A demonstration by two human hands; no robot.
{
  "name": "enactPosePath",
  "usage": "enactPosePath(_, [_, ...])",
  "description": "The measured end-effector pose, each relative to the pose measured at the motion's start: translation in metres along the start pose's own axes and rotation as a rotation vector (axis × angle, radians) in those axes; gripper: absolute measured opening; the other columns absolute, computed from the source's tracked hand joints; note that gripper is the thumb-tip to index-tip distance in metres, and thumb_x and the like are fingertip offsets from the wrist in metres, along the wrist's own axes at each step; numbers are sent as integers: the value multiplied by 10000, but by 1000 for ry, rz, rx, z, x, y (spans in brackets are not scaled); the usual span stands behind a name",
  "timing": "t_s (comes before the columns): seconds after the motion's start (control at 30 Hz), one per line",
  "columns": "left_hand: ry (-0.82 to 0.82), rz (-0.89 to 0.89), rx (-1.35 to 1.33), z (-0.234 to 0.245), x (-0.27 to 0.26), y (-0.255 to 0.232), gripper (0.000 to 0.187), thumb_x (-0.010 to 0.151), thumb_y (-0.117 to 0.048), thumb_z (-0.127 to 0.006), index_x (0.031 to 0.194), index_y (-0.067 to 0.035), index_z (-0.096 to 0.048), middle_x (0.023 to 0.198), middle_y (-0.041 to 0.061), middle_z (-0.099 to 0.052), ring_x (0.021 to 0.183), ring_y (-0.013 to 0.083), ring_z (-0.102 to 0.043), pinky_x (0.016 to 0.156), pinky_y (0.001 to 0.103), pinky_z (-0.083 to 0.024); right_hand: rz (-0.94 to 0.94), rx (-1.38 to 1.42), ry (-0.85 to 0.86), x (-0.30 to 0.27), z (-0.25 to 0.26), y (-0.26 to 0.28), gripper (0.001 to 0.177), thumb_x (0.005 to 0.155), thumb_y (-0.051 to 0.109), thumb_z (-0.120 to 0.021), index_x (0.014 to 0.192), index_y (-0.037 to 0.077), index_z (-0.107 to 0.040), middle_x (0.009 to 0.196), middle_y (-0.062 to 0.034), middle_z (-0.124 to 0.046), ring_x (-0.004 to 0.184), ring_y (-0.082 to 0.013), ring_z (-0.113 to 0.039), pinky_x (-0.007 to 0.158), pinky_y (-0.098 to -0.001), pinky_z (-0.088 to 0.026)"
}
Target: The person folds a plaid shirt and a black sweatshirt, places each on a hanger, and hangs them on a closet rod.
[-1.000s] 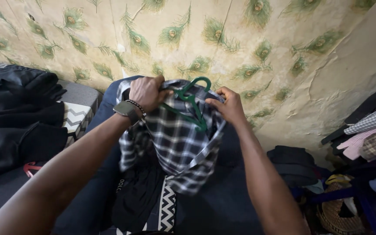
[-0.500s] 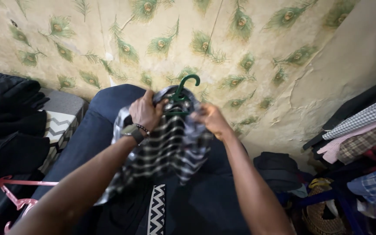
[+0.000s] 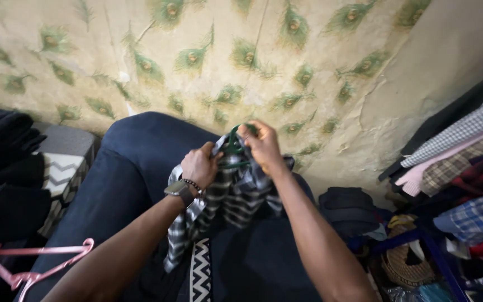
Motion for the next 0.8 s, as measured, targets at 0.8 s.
enactPosePath(0.8, [525,-106,-129,-86,33,63,445,680,-200,-915,1056,-85,-706,855,49,-747,770,181,-718,694,333,-575,-150,127,-127,2,130,25,167,983,209,-673,957,44,-667,850,-48,-727,759,-139,-715,705,-291,-605])
Point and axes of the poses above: each hand's wrist, its own x-axis towards the middle knuckle, its own z-axis out of the back of the hand, y = z × x, the point moved 8 cm from there along x, towards the middle knuckle
